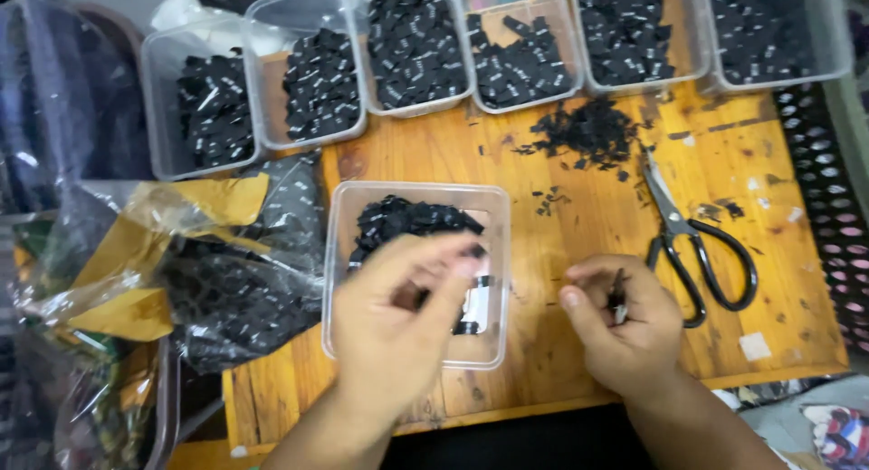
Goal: The person repeatedly picks small black fabric pieces from a clear plastic container and trims them with small scissors, placing the cut pieces back into the container. The work is performed on a wooden table with several other containers of similar pieces nearby.
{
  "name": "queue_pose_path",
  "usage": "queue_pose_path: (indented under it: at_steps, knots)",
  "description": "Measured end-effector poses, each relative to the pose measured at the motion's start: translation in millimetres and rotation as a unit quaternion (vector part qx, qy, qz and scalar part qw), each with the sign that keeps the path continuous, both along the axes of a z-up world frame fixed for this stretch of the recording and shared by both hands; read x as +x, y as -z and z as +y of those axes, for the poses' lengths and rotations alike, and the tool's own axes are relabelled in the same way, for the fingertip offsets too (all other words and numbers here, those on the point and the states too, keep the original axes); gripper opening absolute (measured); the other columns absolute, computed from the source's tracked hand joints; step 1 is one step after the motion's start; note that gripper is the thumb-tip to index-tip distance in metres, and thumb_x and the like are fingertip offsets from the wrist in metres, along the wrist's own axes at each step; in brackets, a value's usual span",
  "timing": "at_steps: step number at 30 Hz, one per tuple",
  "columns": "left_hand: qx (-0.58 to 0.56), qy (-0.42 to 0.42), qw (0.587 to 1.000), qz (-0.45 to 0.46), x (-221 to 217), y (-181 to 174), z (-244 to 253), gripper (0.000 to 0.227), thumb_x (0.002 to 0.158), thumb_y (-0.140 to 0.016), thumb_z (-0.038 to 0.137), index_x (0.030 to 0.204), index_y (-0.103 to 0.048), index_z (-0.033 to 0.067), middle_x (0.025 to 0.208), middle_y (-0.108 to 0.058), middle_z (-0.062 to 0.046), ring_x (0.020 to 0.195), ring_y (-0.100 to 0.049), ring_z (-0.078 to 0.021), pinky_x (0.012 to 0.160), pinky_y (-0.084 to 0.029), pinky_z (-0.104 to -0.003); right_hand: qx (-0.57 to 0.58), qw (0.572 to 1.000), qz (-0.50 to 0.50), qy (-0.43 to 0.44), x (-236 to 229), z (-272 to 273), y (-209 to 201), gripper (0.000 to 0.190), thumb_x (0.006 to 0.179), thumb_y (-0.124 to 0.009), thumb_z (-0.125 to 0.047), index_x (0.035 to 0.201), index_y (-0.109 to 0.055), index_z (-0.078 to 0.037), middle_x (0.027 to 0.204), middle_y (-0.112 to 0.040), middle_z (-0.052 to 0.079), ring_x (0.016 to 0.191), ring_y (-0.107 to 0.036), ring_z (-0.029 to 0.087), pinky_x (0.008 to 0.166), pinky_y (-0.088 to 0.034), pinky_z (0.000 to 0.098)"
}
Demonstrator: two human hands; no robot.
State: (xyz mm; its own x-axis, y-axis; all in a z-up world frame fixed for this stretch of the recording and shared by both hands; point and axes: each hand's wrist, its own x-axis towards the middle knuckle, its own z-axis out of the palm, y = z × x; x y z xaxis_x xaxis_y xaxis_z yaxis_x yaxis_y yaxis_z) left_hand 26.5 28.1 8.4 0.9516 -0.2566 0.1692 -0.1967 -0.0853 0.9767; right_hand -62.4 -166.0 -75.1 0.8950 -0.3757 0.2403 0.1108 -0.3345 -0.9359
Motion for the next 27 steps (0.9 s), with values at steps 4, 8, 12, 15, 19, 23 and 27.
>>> queue_pose_path:
  at_steps: [4,8,12,15,19,23,27]
  knots:
    - [0.104,-0.064,0.992,-0.040,20.7,-19.8,23.7,0.028,0.093,-0.072,0.003,0.121,-0.071,0.0036,0.092,-0.076,-0.005,0.083,-0.068,-0.0087,0.071,-0.054,-0.020,0.006,0.999,0.029,0.019,-1.0,-2.5,4.7,0.012,0.096,-0.066,-0.005,0.107,-0.063,-0.002,0.071,-0.048,-0.002,0.061,-0.042,0.006,0.060,-0.036,0.0185]
    - [0.297,0.016,0.948,-0.116,37.9,-6.4,42.5,0.026,0.093,-0.069,0.013,0.119,-0.072,0.0135,0.092,-0.079,0.004,0.085,-0.073,-0.0127,0.081,-0.055,-0.033,-0.029,0.999,0.004,0.015,-1.0,-2.4,3.9,0.011,0.096,-0.066,0.000,0.106,-0.063,0.003,0.073,-0.056,0.004,0.063,-0.051,0.009,0.062,-0.044,0.0211]
    - [0.375,0.059,0.909,-0.169,47.7,13.2,49.6,0.026,0.088,-0.076,0.015,0.114,-0.074,0.0183,0.086,-0.077,0.007,0.086,-0.069,-0.0177,0.077,-0.046,-0.039,-0.042,0.999,-0.020,0.018,0.7,-0.7,4.0,0.012,0.097,-0.065,0.004,0.108,-0.062,0.007,0.070,-0.053,0.005,0.061,-0.050,0.011,0.063,-0.045,0.0225]
    - [0.356,0.058,0.913,-0.189,49.7,15.0,50.4,0.019,0.093,-0.073,0.017,0.111,-0.075,0.0145,0.089,-0.079,0.005,0.086,-0.069,-0.0183,0.077,-0.045,-0.038,-0.044,0.999,-0.023,0.005,3.9,-1.3,3.0,0.012,0.097,-0.062,0.008,0.108,-0.060,0.009,0.068,-0.050,0.005,0.057,-0.046,0.011,0.058,-0.042,0.0233]
    - [0.386,0.064,0.897,-0.207,52.9,12.8,59.5,0.017,0.094,-0.069,0.016,0.110,-0.075,0.0147,0.088,-0.076,0.001,0.088,-0.067,-0.0214,0.079,-0.043,-0.040,-0.038,0.999,-0.016,0.013,3.6,-0.1,6.8,0.010,0.098,-0.062,0.008,0.108,-0.060,0.007,0.071,-0.051,0.005,0.063,-0.050,0.011,0.065,-0.045,0.0232]
    - [0.414,0.115,0.880,-0.204,52.4,11.2,67.1,0.018,0.092,-0.068,0.014,0.107,-0.077,0.0168,0.081,-0.073,0.003,0.093,-0.063,-0.0195,0.080,-0.033,-0.044,-0.017,1.000,-0.007,0.022,2.0,0.5,10.3,0.013,0.099,-0.063,0.005,0.111,-0.060,0.008,0.074,-0.054,0.007,0.066,-0.051,0.012,0.068,-0.046,0.0230]
    - [0.391,0.120,0.888,-0.208,50.3,10.8,66.4,0.018,0.094,-0.067,0.008,0.106,-0.078,0.0153,0.082,-0.071,0.001,0.094,-0.061,-0.0191,0.078,-0.027,-0.045,-0.034,0.999,-0.015,0.026,3.9,-0.8,12.1,0.012,0.100,-0.063,0.006,0.111,-0.060,0.010,0.075,-0.054,0.009,0.064,-0.050,0.013,0.064,-0.044,0.0242]
